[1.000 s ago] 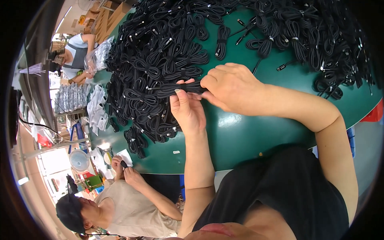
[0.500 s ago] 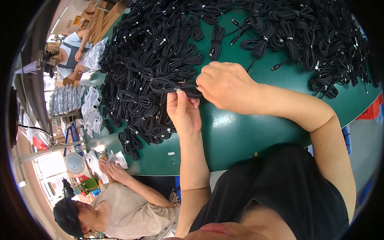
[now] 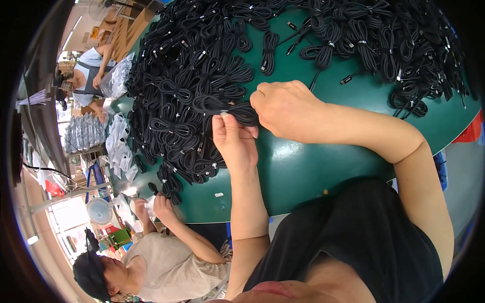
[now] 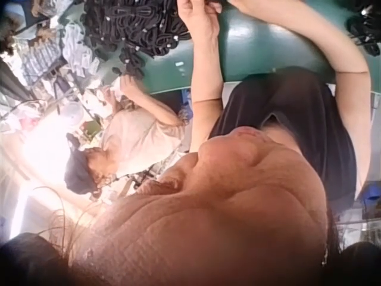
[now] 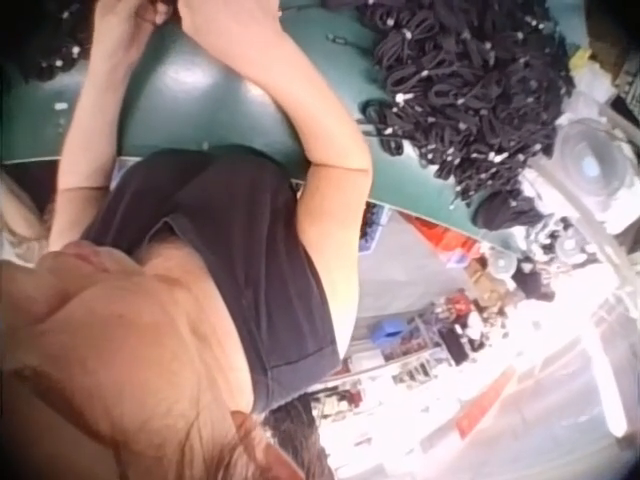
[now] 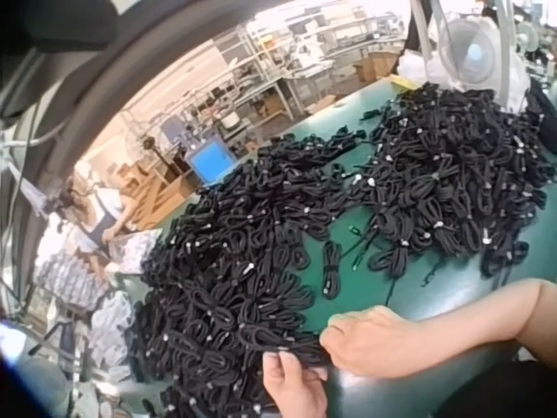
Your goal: Inspecting and organizing bundled black cables on a factory workbench.
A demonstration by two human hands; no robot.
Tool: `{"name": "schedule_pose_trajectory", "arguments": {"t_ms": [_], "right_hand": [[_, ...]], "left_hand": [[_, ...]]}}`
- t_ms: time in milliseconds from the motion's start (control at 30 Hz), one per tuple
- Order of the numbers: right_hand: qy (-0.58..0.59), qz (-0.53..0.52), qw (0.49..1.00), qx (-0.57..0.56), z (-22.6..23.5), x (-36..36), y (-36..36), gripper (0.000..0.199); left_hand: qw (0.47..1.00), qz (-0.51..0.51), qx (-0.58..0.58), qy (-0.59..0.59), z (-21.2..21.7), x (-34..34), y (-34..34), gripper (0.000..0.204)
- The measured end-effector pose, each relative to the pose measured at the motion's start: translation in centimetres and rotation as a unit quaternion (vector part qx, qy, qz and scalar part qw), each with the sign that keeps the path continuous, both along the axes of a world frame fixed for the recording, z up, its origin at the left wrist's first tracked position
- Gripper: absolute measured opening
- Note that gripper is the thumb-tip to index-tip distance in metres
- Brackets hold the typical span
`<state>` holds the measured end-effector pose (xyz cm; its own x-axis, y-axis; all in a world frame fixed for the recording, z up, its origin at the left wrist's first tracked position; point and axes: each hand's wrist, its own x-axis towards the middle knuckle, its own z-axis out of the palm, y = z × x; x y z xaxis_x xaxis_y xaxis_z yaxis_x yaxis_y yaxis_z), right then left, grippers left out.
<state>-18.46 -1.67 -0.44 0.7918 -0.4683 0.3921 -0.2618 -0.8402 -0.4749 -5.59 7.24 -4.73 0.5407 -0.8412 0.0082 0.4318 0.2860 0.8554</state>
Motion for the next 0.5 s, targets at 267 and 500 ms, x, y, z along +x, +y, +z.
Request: {"name": "schedule_pose_trajectory", "arguments": {"t_ms": [267, 500], "right_hand": [[0.016, 0.029, 0.992, 0.122, 0.1, -0.3, -1.2, 0.012], [-0.016, 0.032, 0.985, 0.17, 1.0, -0.1, -0.7, 0.009]], "left_hand": [[1.0, -0.023, -0.002, 0.009, 0.1, -0.3, 0.1, 0.014], [0.994, -0.077, 0.051, -0.05, 0.0, -1.7, 0.3, 0.012]]}}
